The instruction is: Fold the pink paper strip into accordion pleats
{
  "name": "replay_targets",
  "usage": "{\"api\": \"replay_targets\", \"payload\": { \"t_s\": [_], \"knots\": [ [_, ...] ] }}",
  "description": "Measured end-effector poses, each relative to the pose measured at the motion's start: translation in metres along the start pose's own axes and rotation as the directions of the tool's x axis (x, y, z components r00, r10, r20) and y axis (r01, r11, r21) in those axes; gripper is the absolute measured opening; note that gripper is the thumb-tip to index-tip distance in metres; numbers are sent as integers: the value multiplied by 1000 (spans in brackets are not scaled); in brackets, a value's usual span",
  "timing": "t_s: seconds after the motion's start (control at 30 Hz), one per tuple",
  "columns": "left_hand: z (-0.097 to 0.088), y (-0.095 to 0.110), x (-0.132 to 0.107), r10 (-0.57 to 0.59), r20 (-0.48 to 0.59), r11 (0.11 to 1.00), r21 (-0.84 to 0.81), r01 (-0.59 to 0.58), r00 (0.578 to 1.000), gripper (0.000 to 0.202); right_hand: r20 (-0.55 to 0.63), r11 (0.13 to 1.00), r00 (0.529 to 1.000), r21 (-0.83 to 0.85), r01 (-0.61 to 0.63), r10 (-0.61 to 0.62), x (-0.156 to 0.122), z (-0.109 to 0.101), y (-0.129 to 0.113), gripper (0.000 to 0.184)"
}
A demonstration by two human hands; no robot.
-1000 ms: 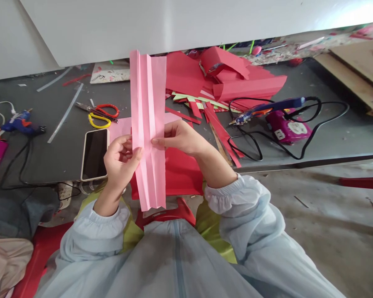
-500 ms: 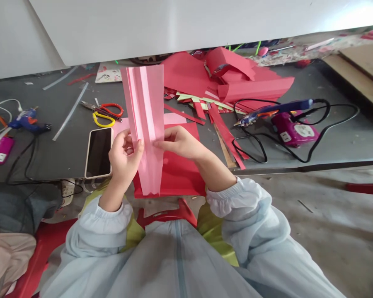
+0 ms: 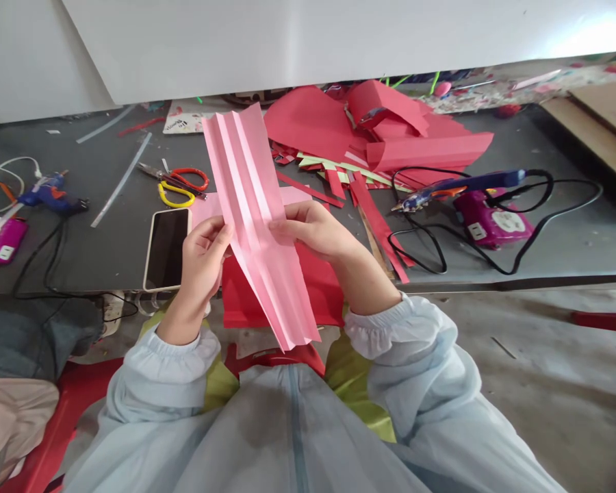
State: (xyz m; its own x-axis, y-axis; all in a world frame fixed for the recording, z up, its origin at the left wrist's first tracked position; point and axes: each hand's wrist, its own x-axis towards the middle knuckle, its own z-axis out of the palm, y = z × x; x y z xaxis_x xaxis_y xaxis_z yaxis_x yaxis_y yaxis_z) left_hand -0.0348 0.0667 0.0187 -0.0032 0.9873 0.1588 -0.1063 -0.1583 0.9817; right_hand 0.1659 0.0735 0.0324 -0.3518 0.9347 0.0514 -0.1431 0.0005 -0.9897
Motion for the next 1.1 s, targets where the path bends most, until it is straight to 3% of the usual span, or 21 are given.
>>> {"api": "replay_targets", "payload": {
  "t_s": [0.17, 0.6, 1.1],
  "knots": [
    [1, 4, 0, -141, 24, 988, -65, 142, 990, 39, 7, 1000, 1000, -14, -7, 7, 0, -3, -2, 25],
    [-4, 8, 6, -264, 73, 962, -51, 268, 962, 49, -24, 982, 999, -189, 21, -26, -5, -11, -7, 28],
    [-5, 6, 3, -211, 16, 977, 3, 211, 977, 40, -66, 990, 997, -138, -41, 32, -5, -10, -9, 29]
  ]
}}
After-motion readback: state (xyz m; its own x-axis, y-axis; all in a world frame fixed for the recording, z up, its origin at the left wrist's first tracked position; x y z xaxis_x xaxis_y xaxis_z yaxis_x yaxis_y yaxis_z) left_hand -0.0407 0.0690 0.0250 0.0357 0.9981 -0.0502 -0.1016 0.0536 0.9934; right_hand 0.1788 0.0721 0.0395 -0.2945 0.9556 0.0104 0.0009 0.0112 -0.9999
